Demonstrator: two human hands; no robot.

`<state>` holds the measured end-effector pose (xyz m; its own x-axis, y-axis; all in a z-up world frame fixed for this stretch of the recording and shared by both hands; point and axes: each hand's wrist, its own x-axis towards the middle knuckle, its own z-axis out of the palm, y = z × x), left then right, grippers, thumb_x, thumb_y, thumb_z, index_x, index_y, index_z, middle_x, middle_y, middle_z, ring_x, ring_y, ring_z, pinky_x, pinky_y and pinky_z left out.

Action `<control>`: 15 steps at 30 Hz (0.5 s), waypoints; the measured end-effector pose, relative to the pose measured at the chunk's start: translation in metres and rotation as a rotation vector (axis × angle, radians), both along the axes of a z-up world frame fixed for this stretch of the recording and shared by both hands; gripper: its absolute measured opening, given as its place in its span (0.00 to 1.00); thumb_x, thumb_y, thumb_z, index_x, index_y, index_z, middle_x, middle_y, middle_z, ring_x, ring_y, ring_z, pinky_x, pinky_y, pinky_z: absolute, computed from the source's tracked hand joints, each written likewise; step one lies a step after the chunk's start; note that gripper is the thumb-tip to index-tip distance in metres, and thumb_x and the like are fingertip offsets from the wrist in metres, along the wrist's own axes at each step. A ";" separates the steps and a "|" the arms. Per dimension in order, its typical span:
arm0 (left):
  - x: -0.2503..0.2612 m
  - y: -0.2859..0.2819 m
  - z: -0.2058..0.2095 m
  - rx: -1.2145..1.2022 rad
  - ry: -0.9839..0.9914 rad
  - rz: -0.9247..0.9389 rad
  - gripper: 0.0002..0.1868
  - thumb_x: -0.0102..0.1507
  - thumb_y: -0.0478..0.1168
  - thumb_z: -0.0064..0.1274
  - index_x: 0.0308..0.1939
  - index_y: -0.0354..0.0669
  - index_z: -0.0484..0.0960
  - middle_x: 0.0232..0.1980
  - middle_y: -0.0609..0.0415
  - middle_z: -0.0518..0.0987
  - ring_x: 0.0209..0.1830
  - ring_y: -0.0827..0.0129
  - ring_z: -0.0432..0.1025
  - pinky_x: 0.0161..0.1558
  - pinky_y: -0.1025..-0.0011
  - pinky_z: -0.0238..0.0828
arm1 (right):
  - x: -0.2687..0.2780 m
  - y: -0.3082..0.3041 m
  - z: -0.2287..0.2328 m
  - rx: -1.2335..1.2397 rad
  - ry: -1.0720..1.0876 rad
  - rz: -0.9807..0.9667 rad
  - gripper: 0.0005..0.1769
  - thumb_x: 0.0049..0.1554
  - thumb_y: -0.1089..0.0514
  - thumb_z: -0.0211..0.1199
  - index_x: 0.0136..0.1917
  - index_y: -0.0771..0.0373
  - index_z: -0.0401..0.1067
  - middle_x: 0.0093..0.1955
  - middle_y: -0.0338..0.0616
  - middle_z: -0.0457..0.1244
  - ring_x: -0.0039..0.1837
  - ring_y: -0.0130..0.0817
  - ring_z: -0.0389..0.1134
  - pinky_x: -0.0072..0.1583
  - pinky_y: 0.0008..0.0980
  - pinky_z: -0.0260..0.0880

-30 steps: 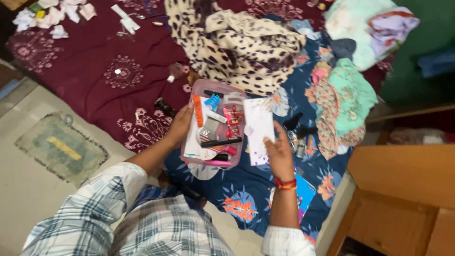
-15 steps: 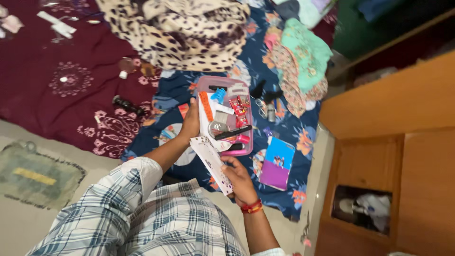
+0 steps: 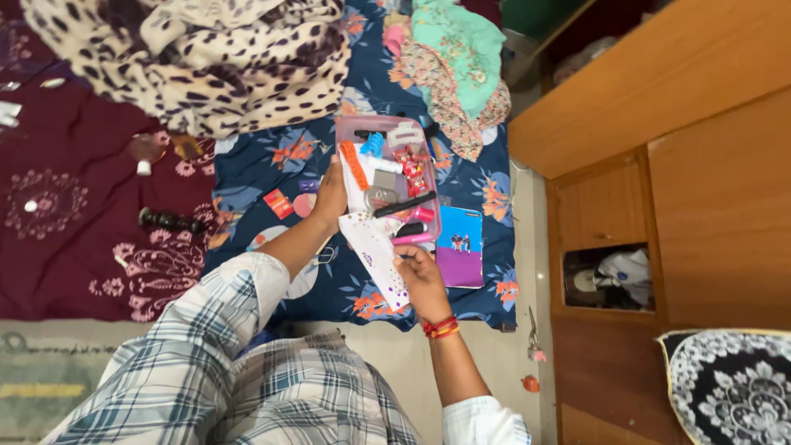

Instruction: The person gathers various cosmetic items and personal belongings from a bed and places them into a small pink plastic container, then transfers the container and other loose items to shelves inside a closet. Finally, the person uses a length of blue cord to tie together a stack of white paper blocks on the bed.

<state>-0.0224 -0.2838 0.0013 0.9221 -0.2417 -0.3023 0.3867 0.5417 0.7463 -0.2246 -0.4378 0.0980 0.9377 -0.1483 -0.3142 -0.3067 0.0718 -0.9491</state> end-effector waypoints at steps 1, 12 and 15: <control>0.005 -0.005 0.001 0.012 -0.034 -0.008 0.38 0.71 0.64 0.29 0.73 0.40 0.65 0.68 0.51 0.73 0.66 0.65 0.69 0.65 0.67 0.66 | 0.003 -0.002 0.000 -0.014 -0.020 -0.016 0.11 0.64 0.65 0.58 0.60 0.67 0.70 0.44 0.45 0.71 0.41 0.23 0.70 0.42 0.22 0.70; 0.021 -0.047 0.019 -0.089 0.038 -0.226 0.34 0.70 0.60 0.30 0.74 0.47 0.61 0.70 0.52 0.70 0.67 0.63 0.68 0.65 0.63 0.65 | 0.028 -0.004 0.000 -0.145 -0.174 -0.299 0.10 0.64 0.63 0.59 0.59 0.66 0.68 0.36 0.37 0.66 0.30 0.17 0.62 0.31 0.20 0.59; 0.014 -0.051 0.013 0.113 -0.166 -0.208 0.35 0.73 0.61 0.29 0.75 0.41 0.61 0.74 0.52 0.67 0.73 0.67 0.62 0.70 0.68 0.56 | 0.030 -0.002 -0.007 -0.279 -0.026 -0.464 0.10 0.63 0.60 0.59 0.54 0.68 0.65 0.34 0.39 0.64 0.29 0.22 0.61 0.28 0.26 0.57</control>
